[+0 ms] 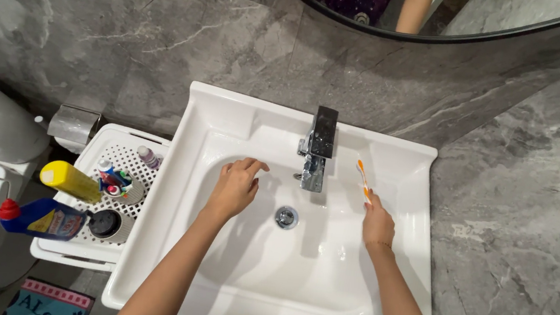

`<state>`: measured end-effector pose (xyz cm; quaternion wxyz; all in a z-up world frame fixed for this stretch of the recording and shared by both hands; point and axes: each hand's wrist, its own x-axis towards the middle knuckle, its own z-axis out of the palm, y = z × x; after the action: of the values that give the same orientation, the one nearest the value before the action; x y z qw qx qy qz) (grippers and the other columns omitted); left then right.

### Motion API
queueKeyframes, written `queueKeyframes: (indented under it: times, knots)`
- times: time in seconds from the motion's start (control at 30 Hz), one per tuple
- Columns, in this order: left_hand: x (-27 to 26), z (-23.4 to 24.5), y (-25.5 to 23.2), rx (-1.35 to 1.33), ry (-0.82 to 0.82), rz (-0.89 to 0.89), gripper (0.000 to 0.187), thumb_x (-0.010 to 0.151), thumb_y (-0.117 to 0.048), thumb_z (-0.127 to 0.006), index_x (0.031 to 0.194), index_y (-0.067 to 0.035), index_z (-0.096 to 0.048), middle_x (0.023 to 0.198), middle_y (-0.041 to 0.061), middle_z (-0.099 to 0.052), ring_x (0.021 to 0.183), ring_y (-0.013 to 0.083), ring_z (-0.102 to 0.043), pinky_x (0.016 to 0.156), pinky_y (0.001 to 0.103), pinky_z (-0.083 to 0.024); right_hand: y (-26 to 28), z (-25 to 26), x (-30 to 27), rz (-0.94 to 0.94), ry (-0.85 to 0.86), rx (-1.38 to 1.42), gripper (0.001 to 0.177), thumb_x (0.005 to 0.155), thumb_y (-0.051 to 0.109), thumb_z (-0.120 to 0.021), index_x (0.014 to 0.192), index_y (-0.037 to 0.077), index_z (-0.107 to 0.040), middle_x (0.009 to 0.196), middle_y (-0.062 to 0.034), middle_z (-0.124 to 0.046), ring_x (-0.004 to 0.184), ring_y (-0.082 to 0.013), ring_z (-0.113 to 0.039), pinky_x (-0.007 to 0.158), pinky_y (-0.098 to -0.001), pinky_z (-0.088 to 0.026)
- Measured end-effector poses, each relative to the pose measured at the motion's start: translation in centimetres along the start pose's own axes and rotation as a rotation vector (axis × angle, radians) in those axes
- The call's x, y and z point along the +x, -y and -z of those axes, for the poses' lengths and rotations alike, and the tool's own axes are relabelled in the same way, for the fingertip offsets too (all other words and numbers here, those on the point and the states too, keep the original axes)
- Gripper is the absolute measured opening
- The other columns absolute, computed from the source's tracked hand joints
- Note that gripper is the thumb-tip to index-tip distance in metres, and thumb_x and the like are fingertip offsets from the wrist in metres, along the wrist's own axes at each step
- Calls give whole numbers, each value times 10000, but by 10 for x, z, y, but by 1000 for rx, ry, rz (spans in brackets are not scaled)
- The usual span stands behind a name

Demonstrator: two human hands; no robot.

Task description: Cleaning a bathroom sink and faucet using a toothbrush and cleaning solution.

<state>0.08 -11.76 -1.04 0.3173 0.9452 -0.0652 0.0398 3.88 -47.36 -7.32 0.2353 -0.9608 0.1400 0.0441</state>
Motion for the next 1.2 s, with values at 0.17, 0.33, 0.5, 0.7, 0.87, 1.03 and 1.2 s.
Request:
queueKeyframes:
  times: [0.17,0.33,0.5,0.7,0.87,1.03,1.2]
  knots:
    - [-3,0,16,5,21,1,367,877,-28,-611,1224,-146,-625,1236,95,-633,1183,311,-581,1068,544,-380,-48,-38,-7,496,-50,-324,385,1006,209,-548,1351,364,-617,1000,-73,-719,771,-330,-691,706,-466,-560]
    - [-25,-3,25,-3,21,24,349,886,-9,-599,1206,-140,-643,1238,98,-640,1161,314,-588,1068,537,-386,-54,-10,15,626,-131,-753,621,929,56,-526,1429,413,-615,892,-31,-670,575,-255,-651,605,-400,-513]
    - [-40,-9,37,-34,32,59,347,876,6,-590,1186,-135,-661,1215,101,-646,1145,315,-601,1070,519,-395,-38,6,43,665,73,-923,420,987,151,-514,1264,420,-679,891,-1,-690,739,-209,-692,664,-398,-511]
    - [-53,-11,43,-41,23,68,327,874,9,-593,1159,-127,-679,1216,106,-657,1150,321,-604,1067,512,-397,-17,1,40,801,-196,-893,414,923,151,-537,1233,370,-702,976,-2,-691,852,-213,-700,678,-384,-522]
    - [-56,-14,47,-39,13,73,331,873,6,-597,1164,-126,-682,1215,117,-655,1158,323,-602,1057,513,-400,-24,1,32,683,-68,-918,427,939,115,-533,1236,374,-695,949,-34,-685,767,-228,-702,587,-391,-545]
    - [-54,-10,45,-34,3,72,326,877,2,-605,1167,-125,-684,1219,115,-653,1156,320,-600,1065,517,-394,-55,-35,-5,456,18,-739,366,999,133,-501,1233,341,-692,921,-89,-709,766,-295,-720,624,-453,-561]
    - [-64,-15,46,-33,21,67,320,874,2,-601,1158,-120,-686,1220,109,-652,1148,319,-600,1055,512,-401,-66,-99,-66,548,323,-177,374,951,168,-525,1216,335,-730,1037,-68,-771,931,-322,-720,812,-447,-555]
